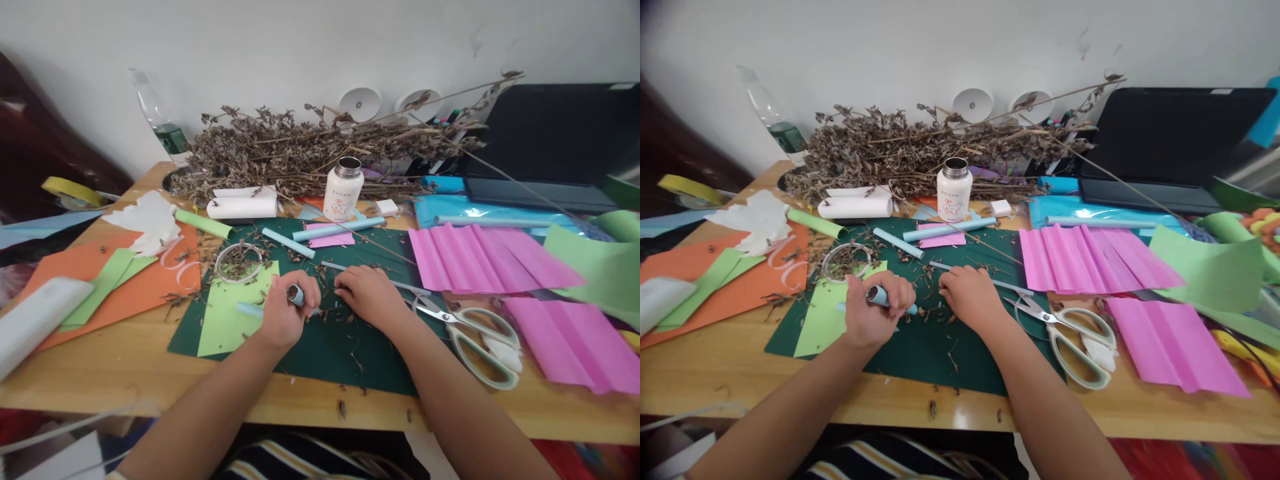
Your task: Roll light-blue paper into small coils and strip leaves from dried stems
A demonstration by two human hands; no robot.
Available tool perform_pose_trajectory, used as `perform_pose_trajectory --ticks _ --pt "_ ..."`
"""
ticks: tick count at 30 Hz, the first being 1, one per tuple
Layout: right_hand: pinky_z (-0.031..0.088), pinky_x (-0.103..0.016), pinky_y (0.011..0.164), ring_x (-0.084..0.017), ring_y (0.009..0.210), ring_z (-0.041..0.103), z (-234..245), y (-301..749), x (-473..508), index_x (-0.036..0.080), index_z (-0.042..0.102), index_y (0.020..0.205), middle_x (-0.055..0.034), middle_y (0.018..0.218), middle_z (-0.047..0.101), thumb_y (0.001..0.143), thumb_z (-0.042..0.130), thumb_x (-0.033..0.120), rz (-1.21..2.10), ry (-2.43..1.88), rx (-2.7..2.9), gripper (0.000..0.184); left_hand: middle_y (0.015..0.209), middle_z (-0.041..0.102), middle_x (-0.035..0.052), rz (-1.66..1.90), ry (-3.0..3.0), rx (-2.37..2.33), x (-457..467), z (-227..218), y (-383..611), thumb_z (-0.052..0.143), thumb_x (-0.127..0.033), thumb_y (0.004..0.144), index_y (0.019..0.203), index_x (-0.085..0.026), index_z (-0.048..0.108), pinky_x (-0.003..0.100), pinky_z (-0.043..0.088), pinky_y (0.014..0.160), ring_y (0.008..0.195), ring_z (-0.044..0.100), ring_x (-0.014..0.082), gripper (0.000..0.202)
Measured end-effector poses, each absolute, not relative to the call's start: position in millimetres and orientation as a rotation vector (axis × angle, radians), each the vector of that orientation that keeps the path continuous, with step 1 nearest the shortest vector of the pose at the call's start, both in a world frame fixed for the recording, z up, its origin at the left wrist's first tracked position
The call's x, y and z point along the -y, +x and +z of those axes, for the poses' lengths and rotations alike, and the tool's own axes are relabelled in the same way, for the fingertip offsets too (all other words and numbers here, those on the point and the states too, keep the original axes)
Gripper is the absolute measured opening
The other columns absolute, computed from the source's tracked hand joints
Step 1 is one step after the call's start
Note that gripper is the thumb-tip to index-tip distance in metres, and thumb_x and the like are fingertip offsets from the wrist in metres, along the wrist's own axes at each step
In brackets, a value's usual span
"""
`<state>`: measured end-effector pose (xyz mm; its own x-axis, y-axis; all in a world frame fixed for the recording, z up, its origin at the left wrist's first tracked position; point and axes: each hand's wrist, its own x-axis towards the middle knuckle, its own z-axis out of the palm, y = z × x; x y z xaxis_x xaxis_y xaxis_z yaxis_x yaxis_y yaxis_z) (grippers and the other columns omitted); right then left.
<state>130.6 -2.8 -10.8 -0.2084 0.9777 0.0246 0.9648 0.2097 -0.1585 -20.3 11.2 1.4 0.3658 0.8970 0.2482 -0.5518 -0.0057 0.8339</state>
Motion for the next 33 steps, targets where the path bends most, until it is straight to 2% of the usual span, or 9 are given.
perform_pose_trajectory --ticks 4,7,9,11,14,18,25,30,33 --pt "0.028 -0.03 0.061 -0.017 0.074 0.049 -10.7 131.5 1.4 0.019 0.053 0.071 -0.0025 0.074 0.057 0.077 0.043 0.02 0.202 -1.853 2.304 0.012 0.036 0.031 -0.003 1.201 1.074 -0.435 -12.6 1.7 -20.1 0.027 -0.055 0.076 0.046 -0.015 0.045 0.023 0.022 0.04 0.036 0.032 0.0073 0.053" --pt "0.033 -0.028 0.061 -0.014 0.069 0.049 -5.7 135.4 3.8 0.019 0.051 0.069 -0.0009 0.07 0.055 0.075 0.045 0.018 0.501 -1.668 2.058 0.009 0.039 0.033 -0.0036 1.216 1.132 -0.47 -13.5 1.3 -21.9 0.029 -0.061 0.072 0.051 -0.016 0.045 0.023 0.025 0.041 0.038 0.032 0.0074 0.052" --pt "0.036 -0.026 0.059 -0.012 0.064 0.048 -1.4 138.0 7.9 0.019 0.049 0.069 0.0006 0.067 0.053 0.075 0.047 0.022 0.74 -1.473 1.79 0.007 0.045 0.036 -0.0046 1.201 1.241 -0.534 -14.0 1.1 -24.1 0.043 -0.058 0.067 0.063 -0.017 0.049 0.022 0.027 0.043 0.041 0.033 0.0071 0.042" --pt "0.037 -0.025 0.057 -0.011 0.061 0.046 1.7 138.9 12.4 0.02 0.049 0.069 0.0013 0.066 0.051 0.073 0.05 0.029 0.911 -1.244 1.543 0.011 0.051 0.038 -0.0055 1.107 1.402 -0.662 -14.4 1.7 -26.1 0.057 -0.047 0.063 0.081 -0.018 0.051 0.02 0.029 0.045 0.044 0.034 0.0063 0.034" --pt "0.036 -0.023 0.053 -0.01 0.058 0.044 2.3 136.2 17.0 0.019 0.05 0.067 0.002 0.064 0.048 0.068 0.056 0.037 1.119 -0.95 1.332 0.019 0.056 0.042 -0.0046 0.896 1.641 -0.831 -14.4 4.6 -27.4 0.06 -0.036 0.063 0.1 -0.02 0.05 0.019 0.032 0.047 0.048 0.037 0.0068 0.042" --pt "0.032 -0.022 0.049 -0.009 0.054 0.041 -1.6 130.8 17.7 0.019 0.051 0.067 0.0028 0.061 0.046 0.065 0.06 0.036 1.307 -0.815 1.229 0.019 0.062 0.051 -0.0009 0.784 1.756 -0.837 -14.0 8.6 -26.1 0.056 -0.034 0.067 0.095 -0.021 0.056 0.021 0.036 0.051 0.053 0.044 0.0097 0.031" --pt "0.029 -0.021 0.049 -0.008 0.054 0.038 -7.1 130.1 17.7 0.019 0.053 0.068 0.0032 0.062 0.045 0.067 0.059 0.032 1.36 -0.854 1.247 0.015 0.057 0.048 -0.0019 0.876 1.488 -0.755 -17.0 8.8 -25.6 0.058 -0.034 0.065 0.068 -0.014 0.055 0.018 0.034 0.044 0.047 0.041 0.0061 0.02" --pt "0.029 -0.021 0.047 -0.008 0.052 0.037 -6.9 128.4 16.5 0.018 0.051 0.067 0.0034 0.06 0.043 0.066 0.059 0.037 1.317 -0.98 1.28 0.02 0.057 0.048 -0.0025 0.806 1.485 -0.839 -17.1 8.5 -24.6 0.06 -0.033 0.064 0.075 -0.014 0.056 0.018 0.033 0.043 0.046 0.04 0.0056 0.022" --pt "0.032 -0.021 0.048 -0.008 0.052 0.039 -6.4 127.6 16.3 0.018 0.051 0.066 0.0033 0.059 0.044 0.065 0.059 0.039 1.289 -0.967 1.271 0.022 0.063 0.051 -0.0014 0.789 1.548 -0.822 -17.2 8.6 -24.5 0.057 -0.032 0.067 0.083 -0.017 0.056 0.019 0.036 0.048 0.051 0.045 0.0074 0.022"
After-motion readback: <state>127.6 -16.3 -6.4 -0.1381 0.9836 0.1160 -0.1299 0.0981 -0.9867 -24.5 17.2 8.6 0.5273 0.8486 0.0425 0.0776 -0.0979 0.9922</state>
